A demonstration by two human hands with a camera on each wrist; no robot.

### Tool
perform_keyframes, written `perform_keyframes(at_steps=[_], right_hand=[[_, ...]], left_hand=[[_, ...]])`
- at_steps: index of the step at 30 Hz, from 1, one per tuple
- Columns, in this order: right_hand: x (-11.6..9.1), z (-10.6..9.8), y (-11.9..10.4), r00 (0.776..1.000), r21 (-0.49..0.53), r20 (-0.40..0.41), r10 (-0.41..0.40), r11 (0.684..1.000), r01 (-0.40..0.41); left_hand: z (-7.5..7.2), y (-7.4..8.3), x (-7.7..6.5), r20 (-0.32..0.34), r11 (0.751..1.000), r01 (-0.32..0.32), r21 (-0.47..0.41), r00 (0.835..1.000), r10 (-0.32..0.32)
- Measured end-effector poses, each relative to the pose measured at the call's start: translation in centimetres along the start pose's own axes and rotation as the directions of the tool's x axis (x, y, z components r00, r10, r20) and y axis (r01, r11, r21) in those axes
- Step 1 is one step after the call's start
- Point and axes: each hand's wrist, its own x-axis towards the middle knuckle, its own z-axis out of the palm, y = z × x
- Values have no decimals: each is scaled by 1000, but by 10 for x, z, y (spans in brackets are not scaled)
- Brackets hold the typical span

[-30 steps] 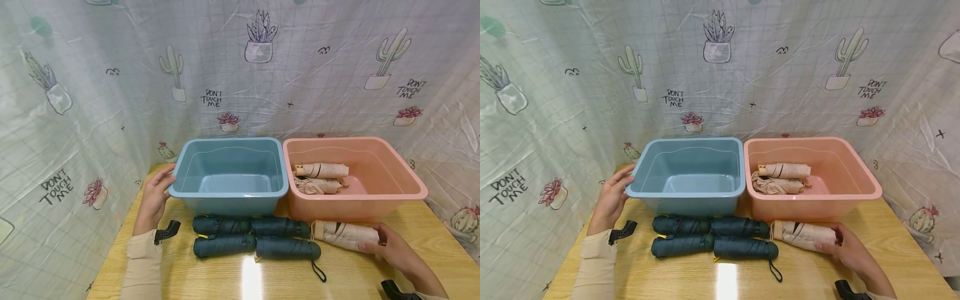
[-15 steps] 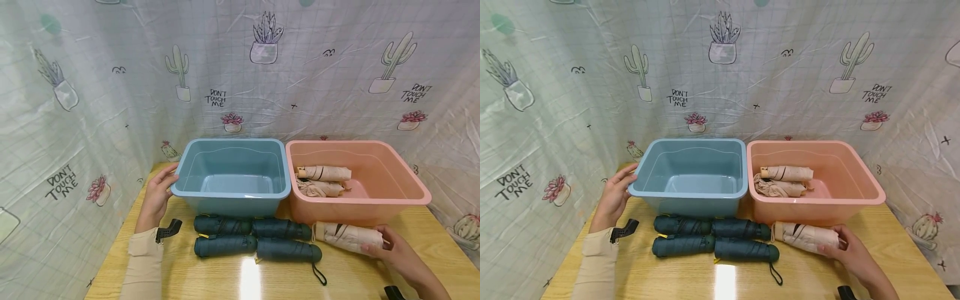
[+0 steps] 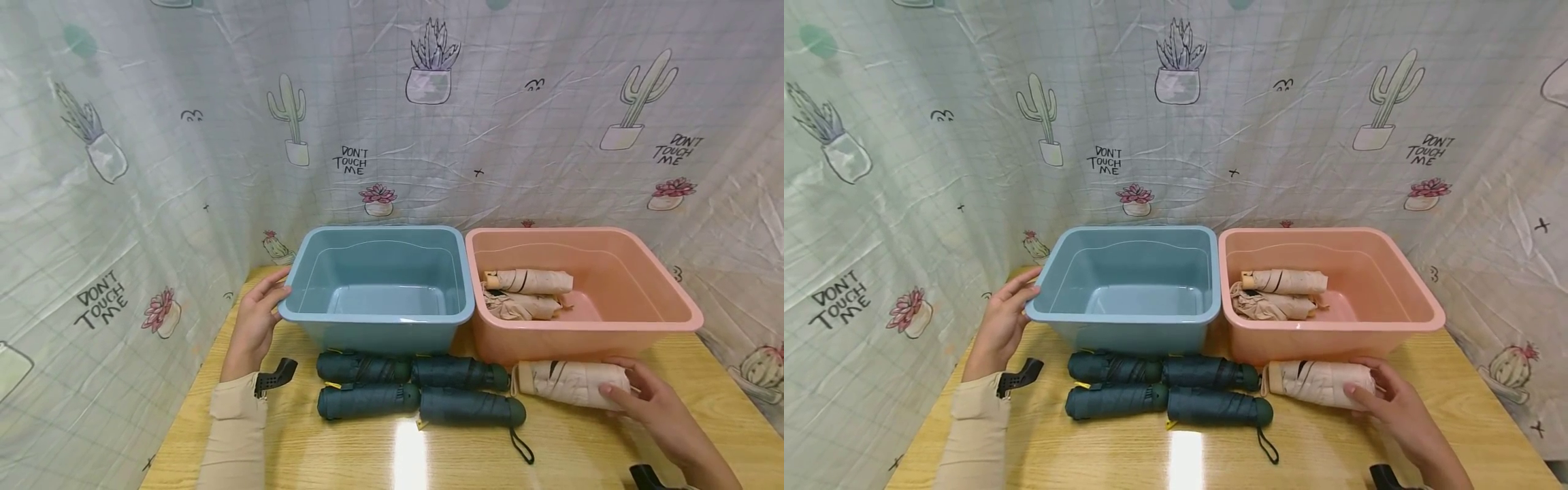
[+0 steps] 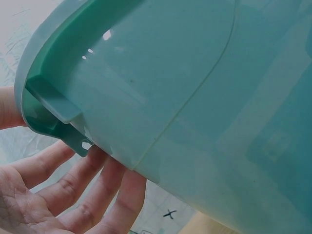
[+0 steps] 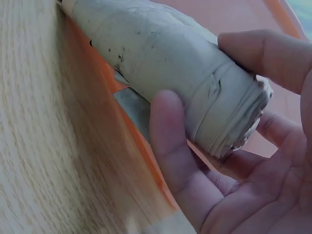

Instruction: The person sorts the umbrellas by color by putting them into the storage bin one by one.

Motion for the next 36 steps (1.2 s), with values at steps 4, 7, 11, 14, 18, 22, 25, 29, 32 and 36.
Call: perform_keyframes(at_steps=[4, 7, 11, 14, 18, 22, 25, 29, 32, 36], right_hand=[[-3, -1, -3, 1000, 35, 3, -20, 999, 20], [-5, -2, -5, 999, 35, 5, -32, 999, 32], [-7, -3, -8, 999, -10, -18, -35, 999, 35], [-8, -5, -8, 999, -53, -45, -22, 998, 19], [-9, -8, -9, 998, -79, -62, -3, 997, -2], [-10, -10, -10, 999, -14, -51, -11, 1000, 10], [-11, -12, -13, 999, 36, -38, -27, 999, 28], [-12, -15, -16, 999, 36, -40, -36, 999, 38], [-13, -19, -21, 999, 32, -45, -28, 999, 29], [-16, -23, -26, 997, -2, -74, -5, 1000, 5]], left_hand=[[0, -1, 0, -1, 1000, 1, 1, 1000, -1], [1, -1, -1, -2, 1000, 4, 3, 1000, -4], [2, 0, -1, -6, 1000, 8, 2, 1000, -8], [3, 1, -1, -4, 1000, 10, -1, 1000, -10], [4, 1, -2, -1, 1000, 10, -1, 1000, -10], [4, 2, -2, -2, 1000, 8, 4, 1000, -8], [4, 2, -2, 0, 1000, 11, -5, 1000, -11], [4, 3, -2, 2, 1000, 20, -14, 1000, -20], [4, 4, -3, 1, 1000, 22, -14, 1000, -22], [3, 4, -3, 10, 1000, 14, -22, 1000, -14]])
